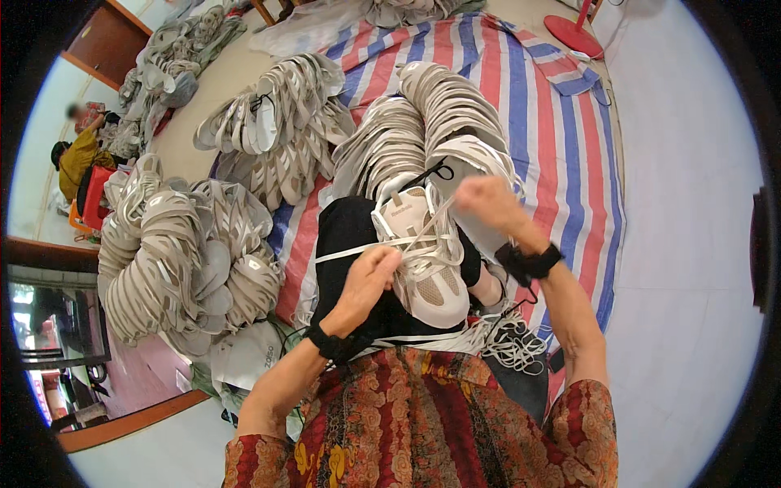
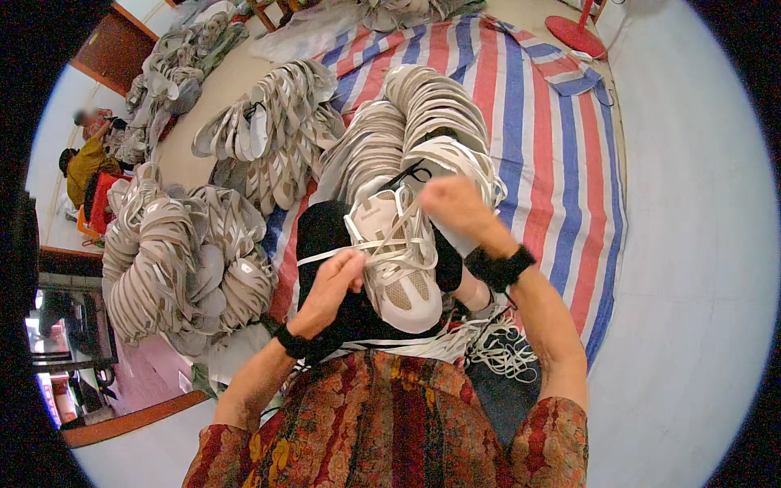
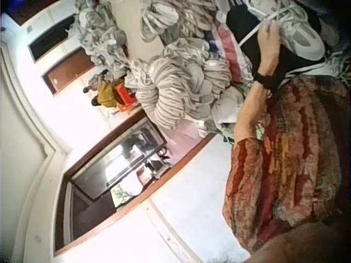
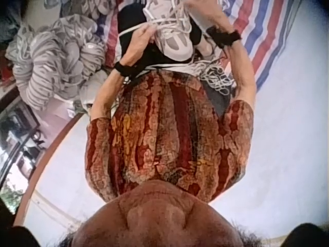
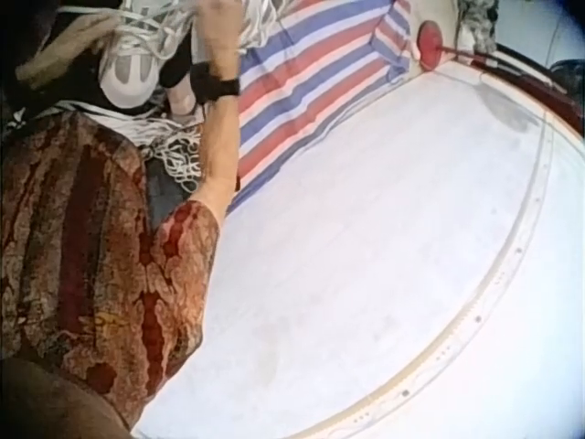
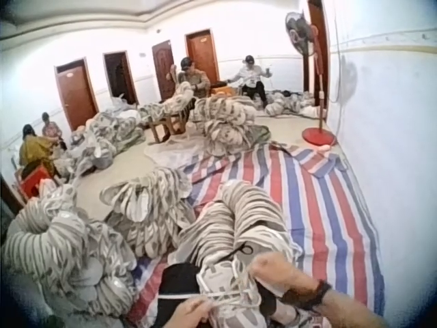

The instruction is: The person laces a shoe by hand, pulling a lace through the eyelets and tightening it, before placing it on a stack and repeating the process with a new shoe.

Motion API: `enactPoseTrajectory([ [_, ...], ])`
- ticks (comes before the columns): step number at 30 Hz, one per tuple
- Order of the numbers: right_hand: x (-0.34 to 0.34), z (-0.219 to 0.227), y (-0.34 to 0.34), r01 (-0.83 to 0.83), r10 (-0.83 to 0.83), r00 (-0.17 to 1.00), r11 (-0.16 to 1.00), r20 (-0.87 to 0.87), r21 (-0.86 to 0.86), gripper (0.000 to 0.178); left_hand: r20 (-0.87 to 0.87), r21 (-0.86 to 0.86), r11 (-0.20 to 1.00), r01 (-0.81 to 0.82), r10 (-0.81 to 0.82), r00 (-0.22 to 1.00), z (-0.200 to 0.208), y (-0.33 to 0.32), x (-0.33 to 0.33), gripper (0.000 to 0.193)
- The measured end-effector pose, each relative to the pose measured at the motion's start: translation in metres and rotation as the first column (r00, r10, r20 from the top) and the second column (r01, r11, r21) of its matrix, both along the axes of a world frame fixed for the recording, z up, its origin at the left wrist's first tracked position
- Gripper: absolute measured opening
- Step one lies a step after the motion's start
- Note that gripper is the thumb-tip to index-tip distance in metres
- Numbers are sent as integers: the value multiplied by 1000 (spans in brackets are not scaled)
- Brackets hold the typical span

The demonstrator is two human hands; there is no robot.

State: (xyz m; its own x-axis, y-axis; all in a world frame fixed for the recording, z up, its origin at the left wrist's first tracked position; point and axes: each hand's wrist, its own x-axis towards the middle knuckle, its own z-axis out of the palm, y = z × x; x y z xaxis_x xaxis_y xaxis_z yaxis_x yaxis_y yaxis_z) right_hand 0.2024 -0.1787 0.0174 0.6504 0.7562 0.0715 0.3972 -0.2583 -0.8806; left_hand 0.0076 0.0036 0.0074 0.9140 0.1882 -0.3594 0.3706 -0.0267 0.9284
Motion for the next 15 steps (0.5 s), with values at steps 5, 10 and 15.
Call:
enactPoseTrajectory([
  [5,4,11,-23,62,-42,994,978,104,-199,20,504,762,583,-281,-264,822,18,16,9,25],
  [10,-67,26,-17,66,-40,718,998,694,-11,29,229,764,645,-12,-254,940,2,35,15,14],
  [15,-94,-23,-2,11,16,782,999,623,-40,23,154,618,780,98,-243,958,11,26,33,15],
])
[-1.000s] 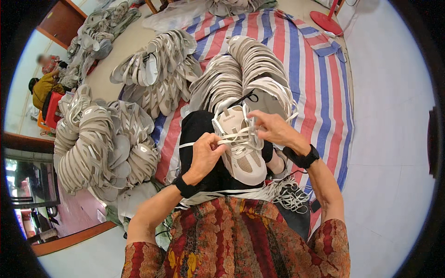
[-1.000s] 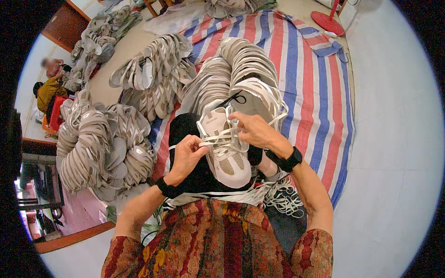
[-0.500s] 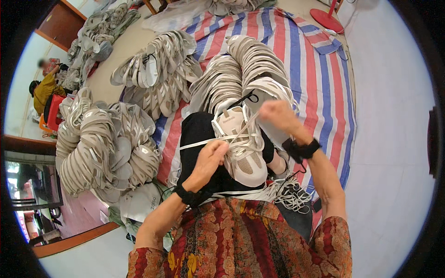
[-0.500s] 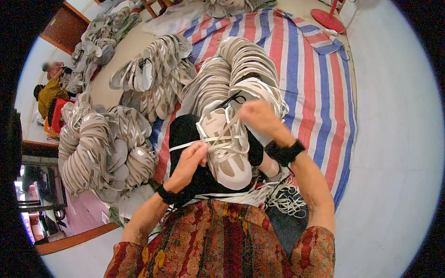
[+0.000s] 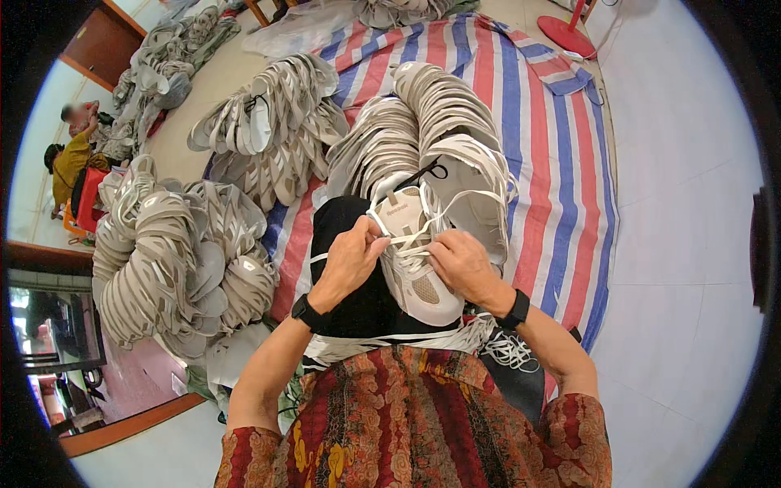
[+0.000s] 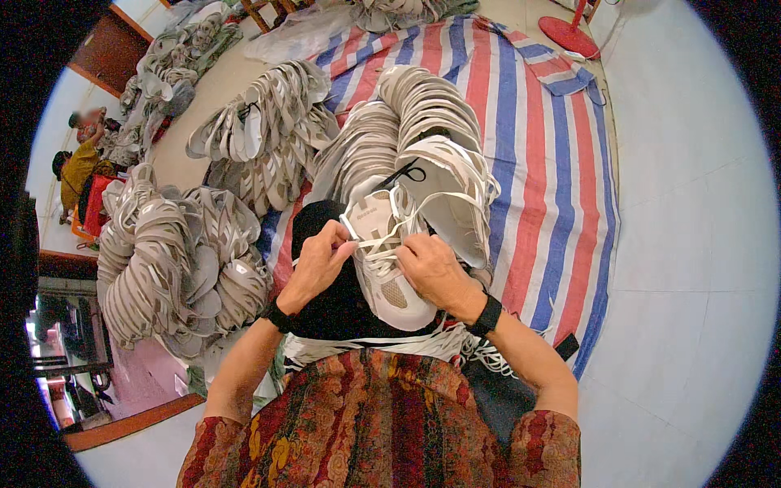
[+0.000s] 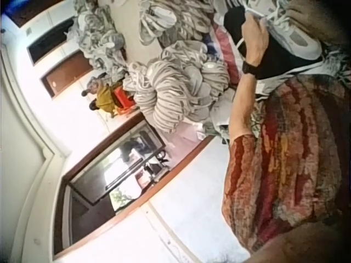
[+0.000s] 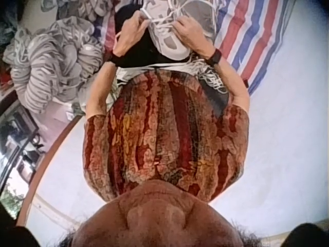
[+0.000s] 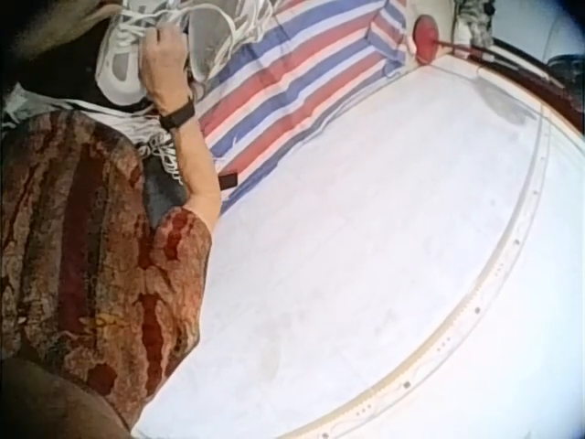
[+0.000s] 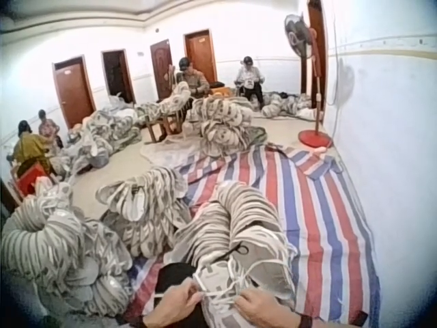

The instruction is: The person laces a shoe by hand, pulling a lace through the eyelets and tightening it, before placing it on a stack and repeating the process with a new shoe.

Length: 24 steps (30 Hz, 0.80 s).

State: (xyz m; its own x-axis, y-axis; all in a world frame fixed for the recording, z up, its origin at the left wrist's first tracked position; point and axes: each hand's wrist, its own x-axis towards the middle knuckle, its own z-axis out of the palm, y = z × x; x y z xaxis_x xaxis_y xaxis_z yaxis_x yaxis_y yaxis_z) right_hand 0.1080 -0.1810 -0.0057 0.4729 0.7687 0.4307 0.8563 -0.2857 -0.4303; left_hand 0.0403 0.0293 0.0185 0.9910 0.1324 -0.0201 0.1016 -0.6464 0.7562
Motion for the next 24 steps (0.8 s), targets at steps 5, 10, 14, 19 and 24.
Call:
enactPoseTrajectory([
  [5,5,46,-1,-62,-91,442,989,-893,-132,25,62,-380,924,-32,60,996,-24,14,0,17],
  [10,32,38,-15,-145,121,959,986,-257,-79,25,-216,-707,682,-190,47,975,-8,3,0,18],
  [14,41,58,-7,-415,270,865,858,-423,-301,18,-216,-720,662,-209,73,974,-10,6,-3,17],
  [19,62,29,-27,-185,166,308,976,-937,112,20,-314,-863,385,-329,102,944,-8,14,-19,19],
  [24,43,7,-16,-116,156,751,988,-642,104,14,-331,-839,273,-470,429,841,-6,97,-103,21],
])
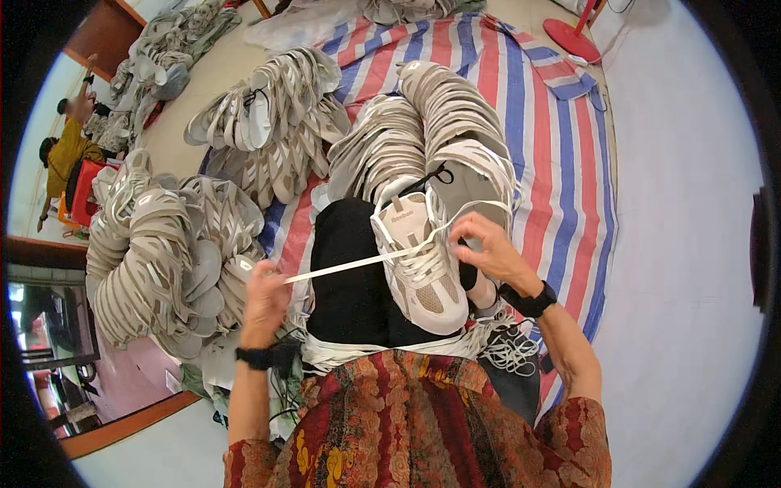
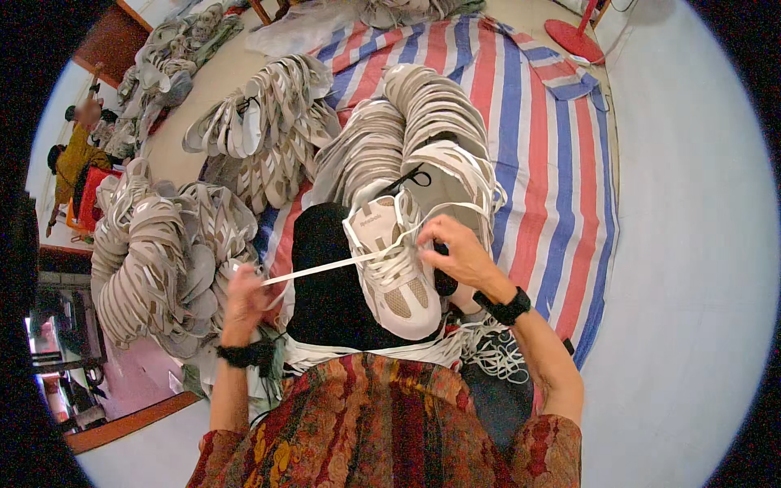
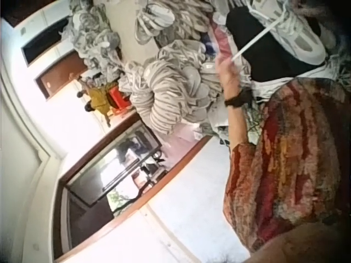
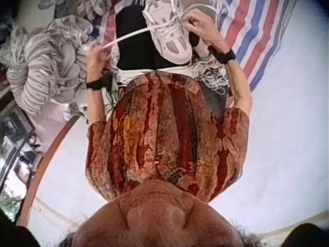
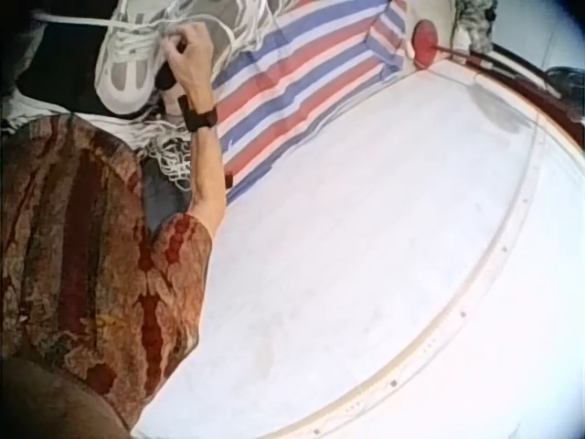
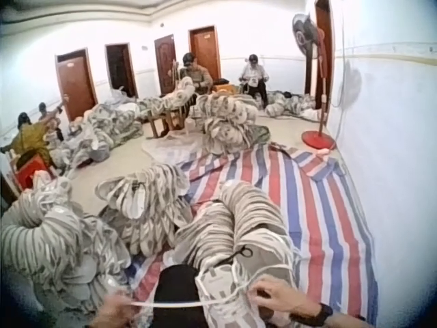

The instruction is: The person laces a shoe by hand, pulling a lace through the eyelets and tightening it, before placing it on a stack and repeating the process with a new shoe.

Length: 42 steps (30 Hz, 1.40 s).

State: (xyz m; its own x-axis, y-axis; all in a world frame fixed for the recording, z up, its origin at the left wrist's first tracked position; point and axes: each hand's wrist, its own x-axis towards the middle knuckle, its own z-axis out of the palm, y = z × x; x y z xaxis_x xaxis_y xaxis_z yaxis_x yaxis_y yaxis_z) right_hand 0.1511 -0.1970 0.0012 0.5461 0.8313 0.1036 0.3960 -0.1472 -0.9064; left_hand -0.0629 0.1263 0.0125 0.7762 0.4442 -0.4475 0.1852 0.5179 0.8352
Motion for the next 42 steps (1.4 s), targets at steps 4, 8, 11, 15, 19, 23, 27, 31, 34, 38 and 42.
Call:
enactPoseTrajectory([
  [4,2,15,22,171,-172,883,984,436,44,21,-384,449,777,441,-278,881,2,3,-31,25],
  [8,9,15,32,-40,16,556,999,831,8,19,-217,949,134,284,-372,902,10,-48,28,40],
  [11,2,27,37,-129,290,727,948,622,-291,16,-117,819,463,338,-442,889,4,-79,64,21],
  [15,42,66,-18,-179,176,984,946,-35,-272,10,-376,465,531,709,-606,701,12,-76,69,24],
  [19,115,116,-142,60,-60,998,837,18,-544,14,-440,477,555,681,-520,732,21,21,-33,22],
  [23,168,137,-275,406,-159,889,708,429,-578,17,-700,547,599,586,-58,712,58,89,-182,20],
  [27,204,153,-443,759,-321,605,511,729,-404,14,-621,703,571,424,202,757,59,123,-283,14],
  [31,165,164,-493,919,-395,185,395,900,-15,23,-436,893,106,437,442,784,38,134,-330,8],
  [34,98,118,-373,861,-839,-136,163,526,482,31,-265,918,-81,387,602,754,30,127,-360,12],
  [38,-1,70,-345,821,-950,264,131,-167,556,28,-272,952,107,286,725,633,4,124,-329,21],
  [42,-53,67,-182,779,-707,594,387,-383,493,42,-67,991,133,20,359,931,45,69,-185,24],
])
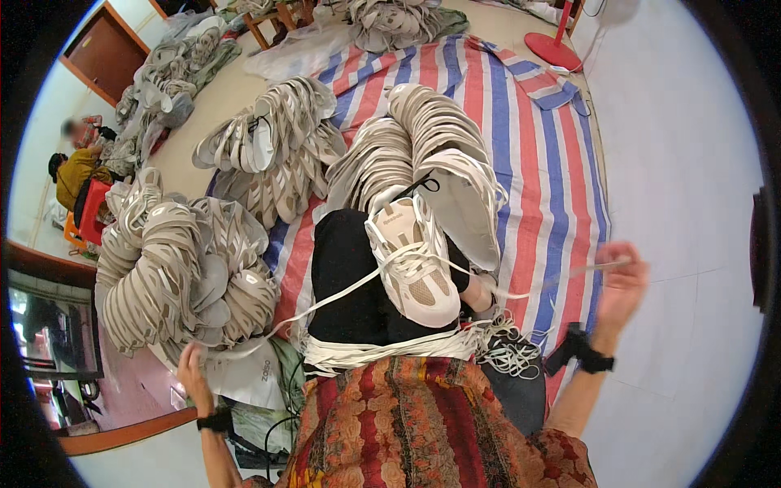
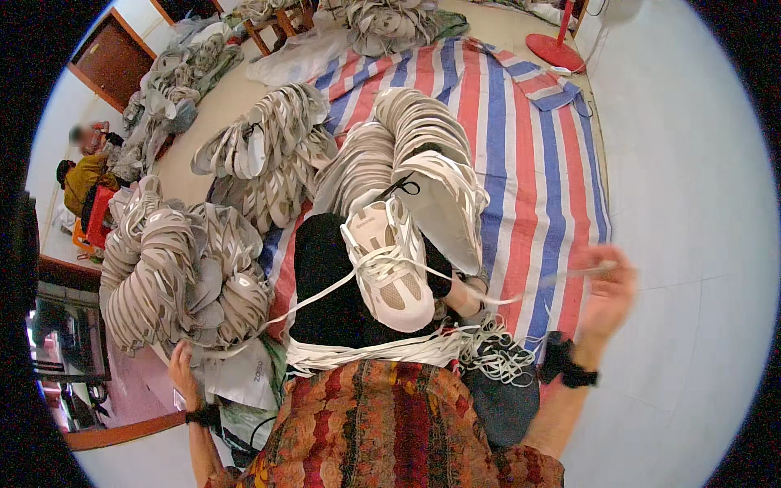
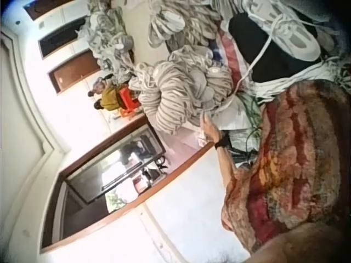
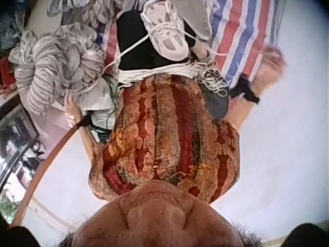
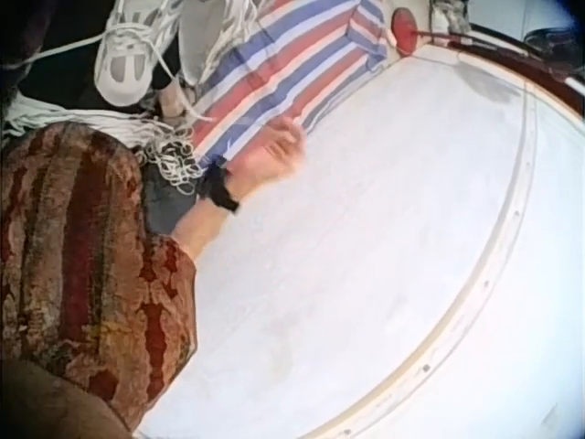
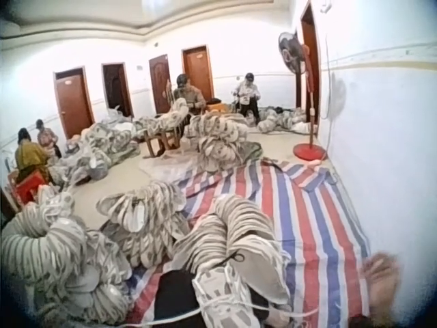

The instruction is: The person laces a shoe by hand, pulling a lace through the eyelets and tightening it, before placing it on a stack and repeating the process with a new shoe.

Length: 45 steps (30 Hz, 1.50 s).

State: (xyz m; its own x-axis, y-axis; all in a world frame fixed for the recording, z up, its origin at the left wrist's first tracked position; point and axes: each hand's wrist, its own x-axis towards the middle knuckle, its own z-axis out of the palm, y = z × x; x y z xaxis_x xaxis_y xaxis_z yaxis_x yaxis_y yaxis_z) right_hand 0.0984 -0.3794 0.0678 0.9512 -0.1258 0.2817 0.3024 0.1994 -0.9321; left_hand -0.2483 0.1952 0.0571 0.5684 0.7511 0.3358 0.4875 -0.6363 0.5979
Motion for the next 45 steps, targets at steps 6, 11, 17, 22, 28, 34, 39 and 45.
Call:
enactPoseTrajectory([
  [6,2,-29,175,-484,399,875,752,-275,-447,24,362,-697,538,474,-307,880,0,-110,201,32],
  [11,28,-77,196,-578,472,815,701,-335,-419,14,417,-810,238,535,-407,813,-19,-180,299,27],
  [17,34,-86,207,-505,498,844,612,-199,-609,12,195,-800,380,464,-566,801,-34,-206,325,13],
  [22,40,-80,209,-296,553,831,541,68,-787,12,204,-832,311,460,-599,774,-40,-208,333,13],
  [28,50,-75,215,-84,670,736,237,100,-968,13,324,-873,145,466,-541,776,-48,-205,333,14],
  [34,49,-82,195,-780,636,545,624,-546,-51,10,278,-871,215,442,-526,804,-44,-208,331,16],
  [39,50,-91,203,-797,652,572,585,-497,-150,9,359,-872,177,457,-405,841,-38,-209,328,15],
  [45,37,-59,220,-266,562,806,625,186,-734,11,376,-793,406,454,-258,890,-54,-164,279,12],
])
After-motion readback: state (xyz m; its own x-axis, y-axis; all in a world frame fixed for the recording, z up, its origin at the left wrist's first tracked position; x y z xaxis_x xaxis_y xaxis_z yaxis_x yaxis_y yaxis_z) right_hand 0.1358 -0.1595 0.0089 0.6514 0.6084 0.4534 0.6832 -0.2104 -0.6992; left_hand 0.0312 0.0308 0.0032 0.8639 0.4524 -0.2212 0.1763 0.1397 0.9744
